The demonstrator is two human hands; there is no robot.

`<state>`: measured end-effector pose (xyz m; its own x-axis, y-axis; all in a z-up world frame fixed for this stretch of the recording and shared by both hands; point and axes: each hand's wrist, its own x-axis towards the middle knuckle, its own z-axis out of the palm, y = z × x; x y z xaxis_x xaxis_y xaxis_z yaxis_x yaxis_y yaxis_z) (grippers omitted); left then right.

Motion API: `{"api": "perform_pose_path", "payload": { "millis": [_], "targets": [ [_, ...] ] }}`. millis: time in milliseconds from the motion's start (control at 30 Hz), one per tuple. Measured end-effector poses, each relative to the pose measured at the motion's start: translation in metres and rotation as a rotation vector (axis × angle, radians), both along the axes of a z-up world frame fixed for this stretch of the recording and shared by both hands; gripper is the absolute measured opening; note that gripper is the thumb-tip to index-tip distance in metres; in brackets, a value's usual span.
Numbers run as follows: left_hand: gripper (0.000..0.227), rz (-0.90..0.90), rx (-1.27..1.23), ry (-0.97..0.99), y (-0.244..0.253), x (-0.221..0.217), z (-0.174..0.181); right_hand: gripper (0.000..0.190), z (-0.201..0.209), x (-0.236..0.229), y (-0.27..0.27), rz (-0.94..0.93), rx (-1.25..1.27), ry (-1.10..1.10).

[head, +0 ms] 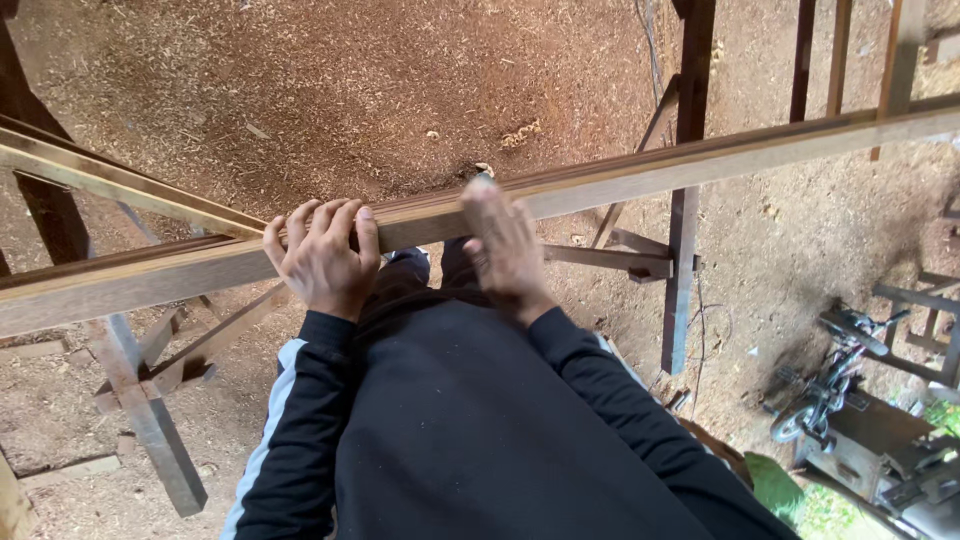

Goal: The person sands the surface of a wooden frame by hand using a piece of sandpaper.

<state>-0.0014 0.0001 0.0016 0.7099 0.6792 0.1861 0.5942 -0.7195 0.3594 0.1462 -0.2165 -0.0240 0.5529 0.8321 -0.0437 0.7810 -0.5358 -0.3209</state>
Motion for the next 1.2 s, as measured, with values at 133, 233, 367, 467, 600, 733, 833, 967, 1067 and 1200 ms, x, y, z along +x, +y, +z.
{"api": "perform_pose_path", "payload": {
  "millis": [133,233,367,467,600,733,833,967,1067,1200],
  "targets": [
    [0.033,-0.009,0.024,-0.001,0.0,0.001,0.0,0.074,-0.003,0.03,-0.013,-0.275,0.076,-0.037],
    [0.038,0.013,-0.128,0.072,0.0,0.001,-0.003,0.076,-0.007,0.006,-0.004,-0.157,-0.066,0.032],
    [0.054,-0.099,0.028,0.132,-0.006,0.004,-0.011,0.077,-0.001,-0.001,0.02,0.088,-0.105,0.032],
    [0.06,-0.171,-0.023,0.187,-0.021,0.014,-0.015,0.071,0.012,0.003,0.021,-0.152,0.07,0.081],
    [0.059,-0.184,-0.185,0.155,-0.03,0.014,-0.008,0.07,0.008,-0.011,0.029,0.01,-0.058,0.064],
    [0.06,-0.193,-0.097,0.164,-0.027,0.021,-0.002,0.07,0.004,0.005,0.029,-0.086,0.044,0.075],
    [0.061,-0.276,-0.01,0.184,-0.033,0.021,-0.004,0.07,0.006,0.0,0.033,-0.1,0.033,0.063],
    [0.059,-0.282,-0.073,0.126,-0.037,0.026,-0.01,0.07,0.015,-0.013,0.04,0.07,0.059,0.148],
    [0.058,-0.271,-0.113,0.1,-0.038,0.024,-0.012,0.066,0.017,0.006,0.036,-0.034,0.088,0.116],
    [0.057,-0.241,-0.087,0.08,-0.039,0.029,-0.017,0.068,0.0,0.004,0.034,-0.07,0.09,-0.014]
  ]
}}
